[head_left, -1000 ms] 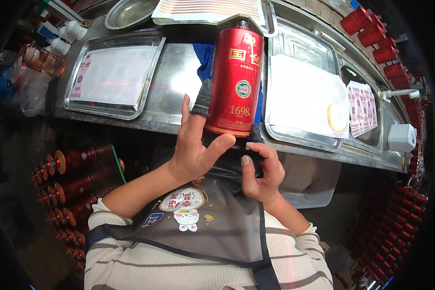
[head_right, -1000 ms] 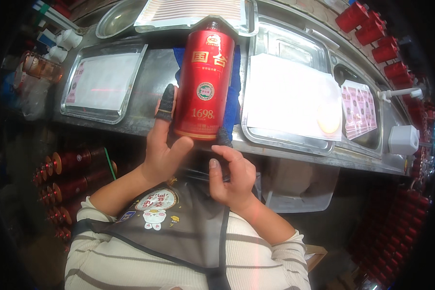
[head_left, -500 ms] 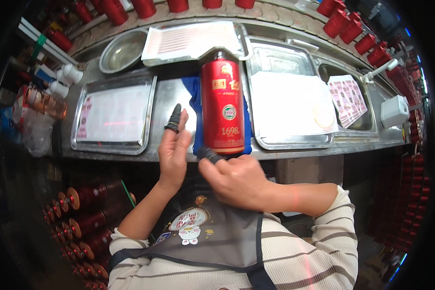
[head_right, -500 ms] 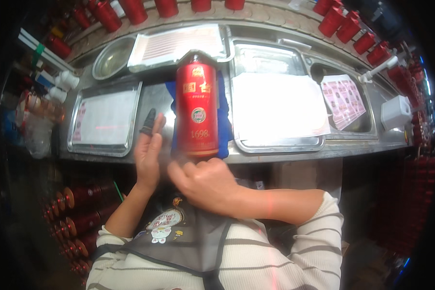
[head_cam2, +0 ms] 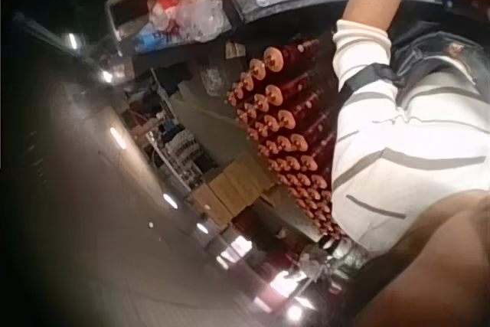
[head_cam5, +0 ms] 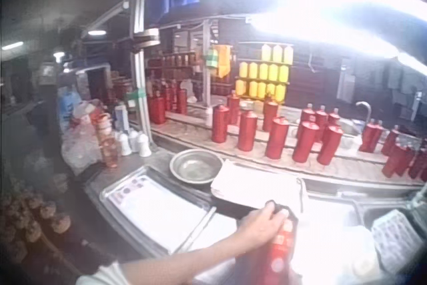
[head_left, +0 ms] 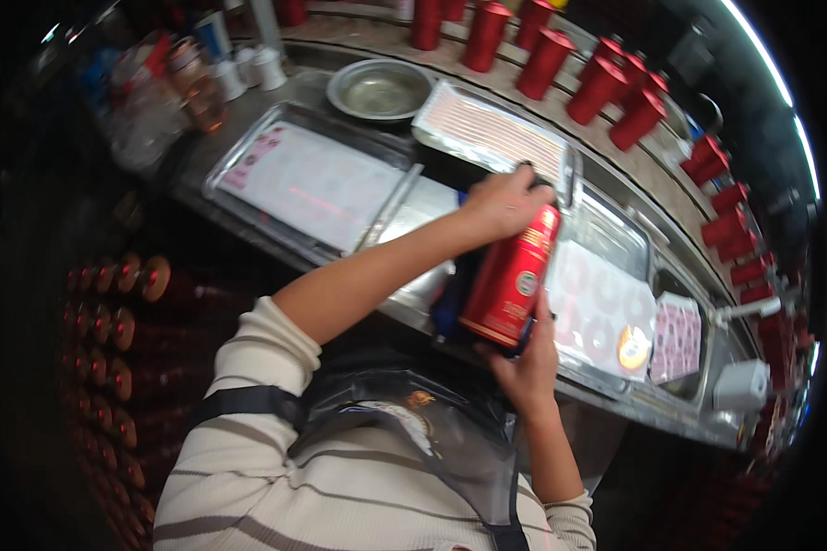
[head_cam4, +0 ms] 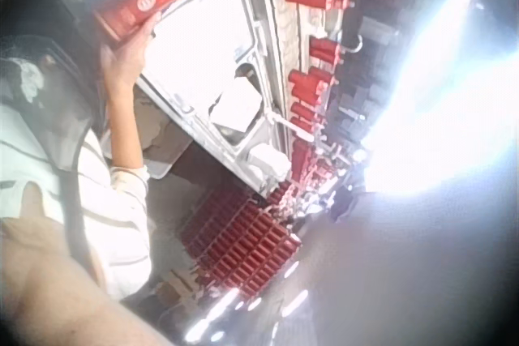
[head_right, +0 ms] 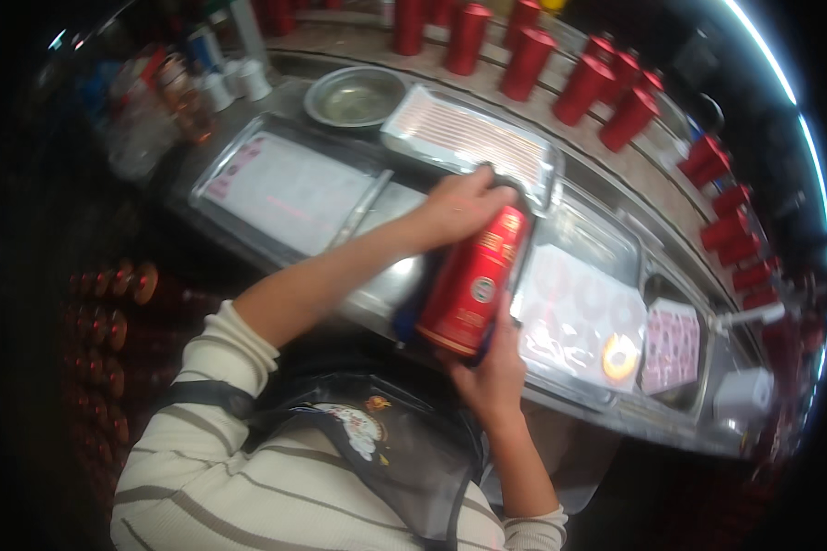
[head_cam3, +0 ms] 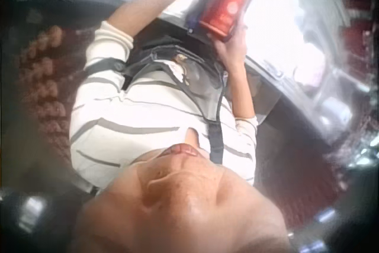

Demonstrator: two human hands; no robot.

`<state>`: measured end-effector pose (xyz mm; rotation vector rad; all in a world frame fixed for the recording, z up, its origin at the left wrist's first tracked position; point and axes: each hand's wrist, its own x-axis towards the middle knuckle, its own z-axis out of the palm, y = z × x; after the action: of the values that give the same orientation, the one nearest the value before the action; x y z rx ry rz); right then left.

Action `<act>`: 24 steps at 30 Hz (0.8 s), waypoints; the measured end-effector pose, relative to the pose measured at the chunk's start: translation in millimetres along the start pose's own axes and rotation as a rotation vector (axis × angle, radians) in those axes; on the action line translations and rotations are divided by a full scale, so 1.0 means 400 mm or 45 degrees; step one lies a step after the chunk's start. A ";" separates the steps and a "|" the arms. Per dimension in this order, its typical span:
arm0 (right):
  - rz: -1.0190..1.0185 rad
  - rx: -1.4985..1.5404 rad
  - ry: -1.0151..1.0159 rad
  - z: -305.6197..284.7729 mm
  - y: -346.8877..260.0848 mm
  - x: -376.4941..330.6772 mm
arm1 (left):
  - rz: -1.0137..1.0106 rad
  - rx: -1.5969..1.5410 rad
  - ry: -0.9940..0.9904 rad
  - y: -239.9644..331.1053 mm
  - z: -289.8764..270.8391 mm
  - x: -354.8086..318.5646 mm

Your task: The person applies a red label to a cylindrical bottle, smooths it, and places the bottle on a rack. They then handle a sheet of labels and a gold cap, placing the cap on the bottle and adjusting it. The person repeats the labeling process on another bottle.

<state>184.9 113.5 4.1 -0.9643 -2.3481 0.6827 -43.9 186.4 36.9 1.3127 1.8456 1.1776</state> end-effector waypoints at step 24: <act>-0.613 0.190 -0.607 0.100 -0.251 0.032 | -0.114 0.819 1.008 -0.107 -0.579 -0.872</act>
<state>103.6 50.1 39.3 -0.1531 -2.7357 0.9415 -134.7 -221.4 89.6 1.1127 3.0109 1.1966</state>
